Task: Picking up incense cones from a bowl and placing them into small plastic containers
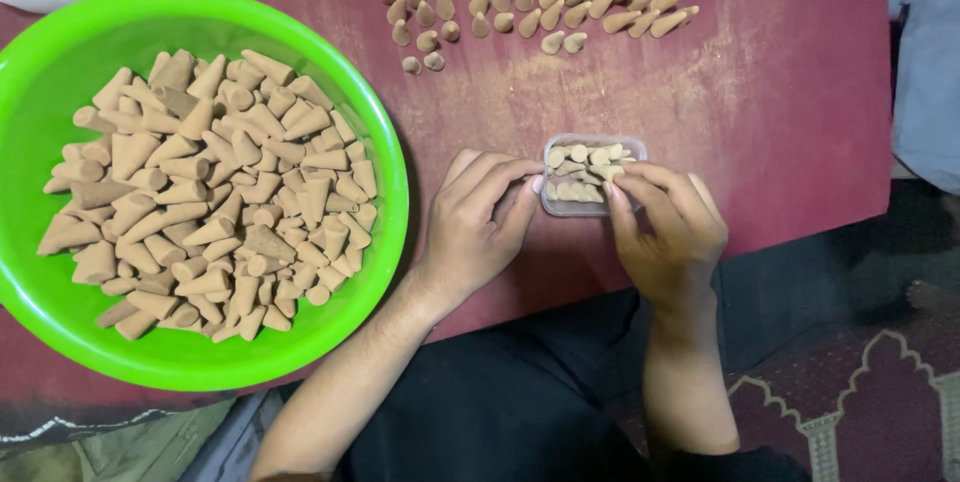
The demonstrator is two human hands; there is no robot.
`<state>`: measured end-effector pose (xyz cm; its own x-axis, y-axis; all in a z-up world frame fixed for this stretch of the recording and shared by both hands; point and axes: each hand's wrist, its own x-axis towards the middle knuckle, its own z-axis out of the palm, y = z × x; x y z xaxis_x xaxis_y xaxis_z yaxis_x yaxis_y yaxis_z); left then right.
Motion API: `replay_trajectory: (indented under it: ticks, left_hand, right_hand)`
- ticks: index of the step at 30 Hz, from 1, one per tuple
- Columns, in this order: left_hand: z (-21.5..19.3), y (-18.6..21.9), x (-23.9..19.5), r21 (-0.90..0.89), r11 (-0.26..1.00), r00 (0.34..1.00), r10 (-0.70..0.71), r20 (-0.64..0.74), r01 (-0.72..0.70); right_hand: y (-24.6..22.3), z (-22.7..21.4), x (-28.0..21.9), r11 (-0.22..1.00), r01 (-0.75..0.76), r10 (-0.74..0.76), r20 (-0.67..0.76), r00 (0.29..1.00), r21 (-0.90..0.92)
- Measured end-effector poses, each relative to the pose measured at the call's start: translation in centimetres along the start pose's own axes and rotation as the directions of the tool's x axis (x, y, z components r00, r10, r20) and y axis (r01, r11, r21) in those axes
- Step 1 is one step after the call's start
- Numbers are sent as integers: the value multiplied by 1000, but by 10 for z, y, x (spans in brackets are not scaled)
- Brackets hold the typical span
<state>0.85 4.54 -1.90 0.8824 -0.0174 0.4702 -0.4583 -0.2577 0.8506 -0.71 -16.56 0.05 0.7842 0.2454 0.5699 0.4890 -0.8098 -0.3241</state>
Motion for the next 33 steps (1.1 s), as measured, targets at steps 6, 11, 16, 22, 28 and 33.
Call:
replay_trajectory:
  ticks: [6,11,16,22,28,33]
  left_hand:
    - [3,-1,-2,-2,1000,1000,1,4,-1]
    - [0,-1,-1,3,1000,1000,-1,17,1]
    - [-4,3,2,5,1000,1000,-9,22,9]
    - [-2,0,0,11,1000,999,-14,36,14]
    - [-3,1,2,41,999,999,-26,45,24]
    - [-2,-2,2,67,997,998,-37,54,33]
  right_hand:
    - [-8,0,-1,999,-1,3,38,999,-46]
    - [-2,3,-1,994,22,-13,78,997,-111]
    - [2,1,-2,983,29,-9,114,993,-179]
    - [2,-1,-2,984,30,-4,144,990,-176]
    - [6,1,-6,988,27,-5,145,989,-149]
    - [10,-1,-14,995,-5,14,96,995,-99]
